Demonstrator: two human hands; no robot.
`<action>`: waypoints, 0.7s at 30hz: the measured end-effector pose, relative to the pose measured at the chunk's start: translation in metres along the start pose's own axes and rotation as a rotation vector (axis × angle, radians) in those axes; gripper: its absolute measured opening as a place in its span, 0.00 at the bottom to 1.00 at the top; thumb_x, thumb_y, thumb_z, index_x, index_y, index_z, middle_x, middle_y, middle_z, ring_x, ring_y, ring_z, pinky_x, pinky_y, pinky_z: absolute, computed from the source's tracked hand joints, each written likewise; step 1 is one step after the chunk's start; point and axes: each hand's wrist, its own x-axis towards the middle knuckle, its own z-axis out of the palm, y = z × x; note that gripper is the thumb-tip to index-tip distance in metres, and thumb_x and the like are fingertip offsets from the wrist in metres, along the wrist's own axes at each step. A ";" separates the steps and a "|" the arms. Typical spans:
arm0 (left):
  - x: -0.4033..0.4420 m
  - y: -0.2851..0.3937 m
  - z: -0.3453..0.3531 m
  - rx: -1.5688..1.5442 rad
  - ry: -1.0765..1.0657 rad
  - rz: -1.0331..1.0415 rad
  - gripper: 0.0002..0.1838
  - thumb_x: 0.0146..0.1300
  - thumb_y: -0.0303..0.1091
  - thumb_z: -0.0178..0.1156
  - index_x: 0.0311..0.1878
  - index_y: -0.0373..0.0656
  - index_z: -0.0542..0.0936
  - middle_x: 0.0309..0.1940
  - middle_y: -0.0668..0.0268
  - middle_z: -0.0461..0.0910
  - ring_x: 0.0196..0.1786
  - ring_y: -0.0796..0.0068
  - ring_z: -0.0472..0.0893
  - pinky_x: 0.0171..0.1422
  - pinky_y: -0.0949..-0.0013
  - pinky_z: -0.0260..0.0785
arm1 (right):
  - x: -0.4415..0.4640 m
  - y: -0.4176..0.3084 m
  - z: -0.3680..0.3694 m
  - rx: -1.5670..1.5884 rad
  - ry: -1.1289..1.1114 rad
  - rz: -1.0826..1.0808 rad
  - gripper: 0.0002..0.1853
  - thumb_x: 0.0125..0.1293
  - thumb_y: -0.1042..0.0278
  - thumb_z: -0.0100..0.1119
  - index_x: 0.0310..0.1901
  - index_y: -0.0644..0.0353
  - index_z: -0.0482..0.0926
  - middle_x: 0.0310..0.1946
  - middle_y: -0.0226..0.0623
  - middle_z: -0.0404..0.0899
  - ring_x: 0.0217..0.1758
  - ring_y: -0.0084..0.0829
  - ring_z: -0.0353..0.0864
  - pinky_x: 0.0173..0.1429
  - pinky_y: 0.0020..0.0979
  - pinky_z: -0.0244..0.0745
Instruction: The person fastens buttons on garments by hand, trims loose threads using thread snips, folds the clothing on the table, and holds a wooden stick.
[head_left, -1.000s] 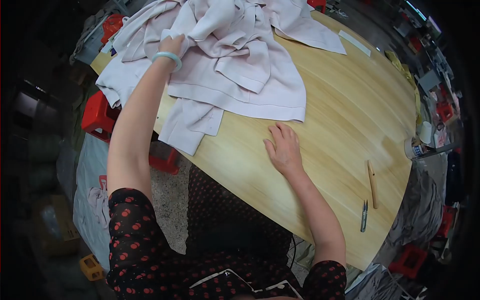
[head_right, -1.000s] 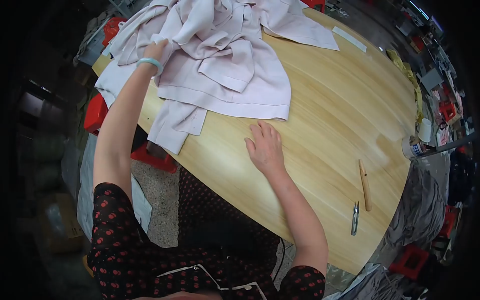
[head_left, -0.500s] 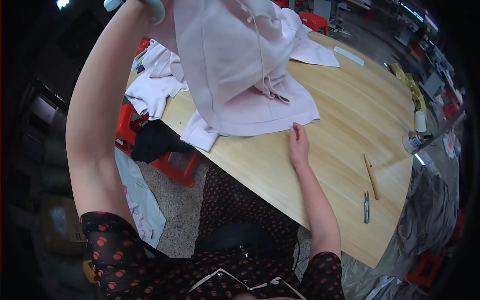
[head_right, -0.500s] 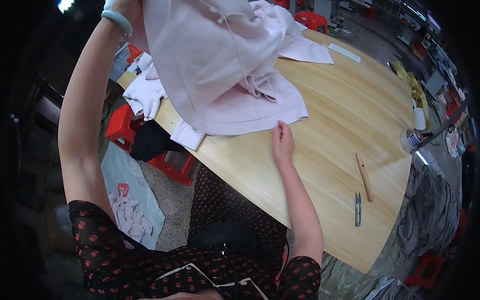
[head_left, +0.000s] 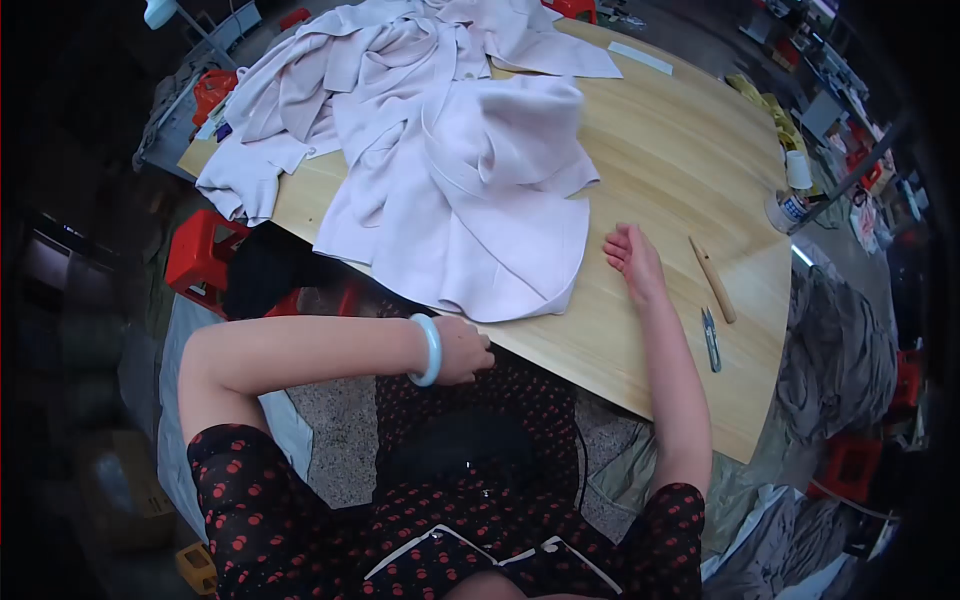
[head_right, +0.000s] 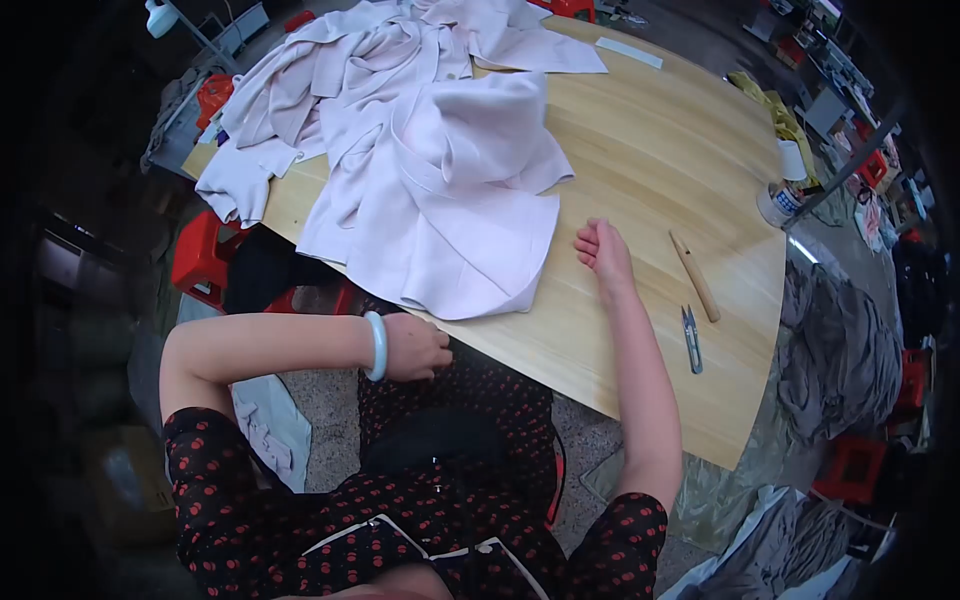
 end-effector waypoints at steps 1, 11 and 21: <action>-0.005 -0.006 0.004 -0.047 0.056 -0.010 0.12 0.53 0.40 0.58 0.34 0.41 0.75 0.32 0.58 0.74 0.39 0.58 0.77 0.45 0.61 0.69 | -0.002 -0.007 0.000 -0.033 0.005 0.002 0.23 0.68 0.49 0.40 0.49 0.62 0.69 0.39 0.37 0.74 0.38 0.24 0.75 0.41 0.25 0.71; -0.008 -0.152 -0.026 -0.324 1.061 -0.977 0.22 0.55 0.44 0.57 0.45 0.36 0.72 0.29 0.53 0.75 0.32 0.58 0.76 0.38 0.64 0.68 | 0.024 -0.020 0.048 -0.163 -0.077 -0.040 0.34 0.57 0.55 0.58 0.60 0.62 0.57 0.45 0.37 0.73 0.42 0.29 0.76 0.46 0.30 0.71; 0.018 -0.242 -0.044 -0.697 0.929 -1.094 0.21 0.56 0.43 0.50 0.41 0.32 0.75 0.38 0.49 0.78 0.40 0.57 0.79 0.42 0.62 0.70 | 0.065 -0.027 0.036 -0.322 -0.053 0.091 0.19 0.56 0.62 0.57 0.46 0.65 0.70 0.29 0.31 0.75 0.25 0.19 0.70 0.27 0.21 0.65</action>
